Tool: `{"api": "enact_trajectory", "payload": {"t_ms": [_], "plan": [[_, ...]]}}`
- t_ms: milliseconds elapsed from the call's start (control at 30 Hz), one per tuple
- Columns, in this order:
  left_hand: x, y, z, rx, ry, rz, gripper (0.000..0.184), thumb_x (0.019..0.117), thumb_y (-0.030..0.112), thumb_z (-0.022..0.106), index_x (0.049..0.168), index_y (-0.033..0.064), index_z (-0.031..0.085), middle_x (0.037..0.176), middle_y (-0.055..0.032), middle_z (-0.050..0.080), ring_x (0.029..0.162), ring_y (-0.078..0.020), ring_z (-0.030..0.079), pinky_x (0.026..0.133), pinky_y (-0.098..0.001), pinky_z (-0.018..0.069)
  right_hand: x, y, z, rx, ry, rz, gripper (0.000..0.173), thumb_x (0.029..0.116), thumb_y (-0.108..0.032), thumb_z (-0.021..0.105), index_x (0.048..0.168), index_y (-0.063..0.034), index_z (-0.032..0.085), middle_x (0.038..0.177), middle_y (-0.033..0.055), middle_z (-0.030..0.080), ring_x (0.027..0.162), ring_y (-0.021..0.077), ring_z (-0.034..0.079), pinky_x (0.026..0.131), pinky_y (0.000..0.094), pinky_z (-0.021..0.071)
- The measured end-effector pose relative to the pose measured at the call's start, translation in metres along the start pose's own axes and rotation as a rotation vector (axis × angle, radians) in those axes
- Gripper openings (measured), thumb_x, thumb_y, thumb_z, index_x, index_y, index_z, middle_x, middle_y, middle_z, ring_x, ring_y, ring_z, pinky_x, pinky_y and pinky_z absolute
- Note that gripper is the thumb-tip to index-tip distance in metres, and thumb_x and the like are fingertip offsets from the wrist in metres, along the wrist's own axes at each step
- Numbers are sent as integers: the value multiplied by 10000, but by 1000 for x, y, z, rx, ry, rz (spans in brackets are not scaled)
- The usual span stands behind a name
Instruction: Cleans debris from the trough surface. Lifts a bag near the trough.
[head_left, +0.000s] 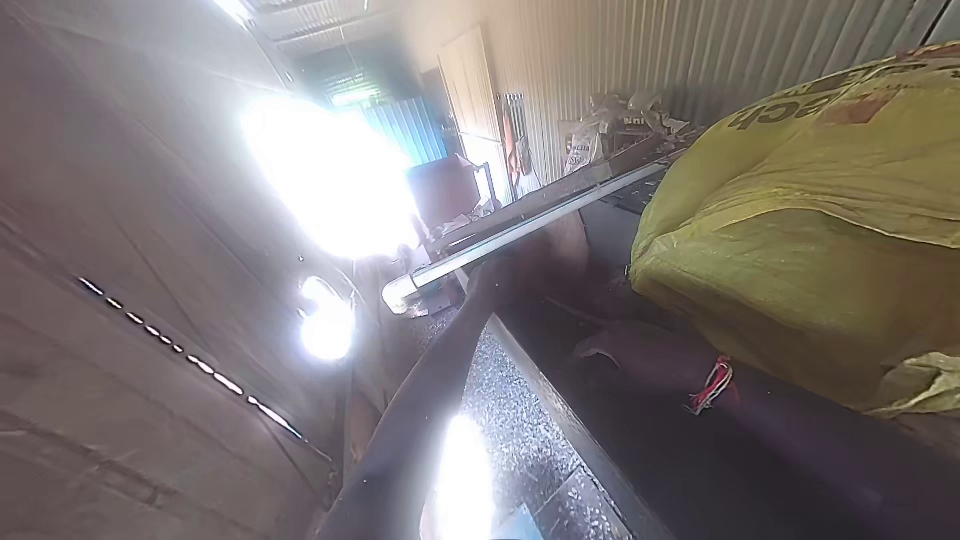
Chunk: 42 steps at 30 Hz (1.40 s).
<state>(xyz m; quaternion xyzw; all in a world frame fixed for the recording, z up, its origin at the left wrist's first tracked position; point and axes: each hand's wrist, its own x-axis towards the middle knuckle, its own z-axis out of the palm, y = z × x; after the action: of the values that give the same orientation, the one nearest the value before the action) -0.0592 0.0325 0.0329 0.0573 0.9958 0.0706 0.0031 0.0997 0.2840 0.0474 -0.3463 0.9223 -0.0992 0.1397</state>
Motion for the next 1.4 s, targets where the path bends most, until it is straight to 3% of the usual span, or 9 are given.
{"api": "enact_trajectory", "payload": {"t_ms": [200, 300, 400, 533, 867, 967, 1033, 1200, 1400], "plan": [[-10, 2, -13, -24, 20, 71, 381, 897, 455, 698, 1214, 245, 722, 1200, -77, 722, 1160, -305, 669, 957, -613, 527, 0, -1, -2, 6, 0, 16, 402, 981, -417, 660, 1345, -244, 662, 1113, 124, 726, 1043, 330, 685, 903, 582, 532], [-9, 3, -15, -9, 13, 74, 422, 833, 554, 739, 1150, 275, 744, 1155, -41, 734, 1119, -268, 683, 942, -593, 541, 1, 2, 0, -4, -3, 7, 385, 986, -416, 650, 1332, -247, 665, 1110, 115, 729, 1040, 331, 687, 899, 588, 533], [-24, 18, -33, -38, -103, 68, 468, 871, 542, 742, 1211, 220, 722, 1199, -88, 717, 1160, -288, 658, 1013, -598, 476, 2, 2, 0, -1, -5, 7, 390, 982, -414, 657, 1332, -243, 668, 1090, 121, 730, 1025, 336, 688, 889, 590, 532], [-5, 1, -14, -4, -48, 81, 573, 794, 684, 718, 1206, 285, 714, 1186, -38, 727, 1152, -272, 672, 959, -614, 529, 1, 2, -1, -10, -7, 15, 379, 994, -423, 636, 1339, -267, 665, 1114, 104, 729, 1050, 319, 685, 911, 580, 532], [-1, 2, -11, 34, -85, 64, 632, 793, 765, 645, 1229, 312, 703, 1237, -21, 712, 1204, -264, 650, 984, -626, 509, -1, 1, -3, -16, -10, 35, 400, 995, -451, 629, 1355, -279, 655, 1141, 100, 725, 1067, 321, 678, 916, 582, 530], [-12, 11, -20, 22, -104, 86, 590, 843, 708, 640, 1242, 277, 702, 1263, -46, 704, 1229, -275, 637, 1021, -624, 486, -2, -1, -3, -31, -16, 41, 405, 997, -447, 625, 1362, -274, 649, 1150, 109, 723, 1076, 335, 676, 918, 590, 525], [-24, 24, -27, -8, -138, 140, 525, 927, 589, 644, 1236, 170, 709, 1319, -122, 665, 1289, -321, 591, 1090, -616, 419, -3, -2, -4, -33, -25, 44, 412, 1003, -437, 627, 1369, -247, 645, 1170, 135, 714, 1095, 354, 669, 929, 598, 515], [-2, 4, -12, 8, -93, 73, 623, 815, 760, 626, 1242, 312, 704, 1240, -34, 717, 1204, -276, 653, 994, -642, 498, -1, 2, 0, -23, -9, 34, 394, 993, -437, 633, 1334, -241, 663, 1101, 128, 722, 1043, 346, 682, 888, 586, 537], [-3, 6, -14, 26, -138, 69, 633, 833, 778, 582, 1258, 323, 699, 1270, -21, 708, 1235, -270, 639, 1009, -647, 487, -3, 0, -3, -29, -18, 45, 388, 988, -427, 643, 1330, -244, 666, 1103, 122, 725, 1038, 336, 683, 891, 579, 535]]}}
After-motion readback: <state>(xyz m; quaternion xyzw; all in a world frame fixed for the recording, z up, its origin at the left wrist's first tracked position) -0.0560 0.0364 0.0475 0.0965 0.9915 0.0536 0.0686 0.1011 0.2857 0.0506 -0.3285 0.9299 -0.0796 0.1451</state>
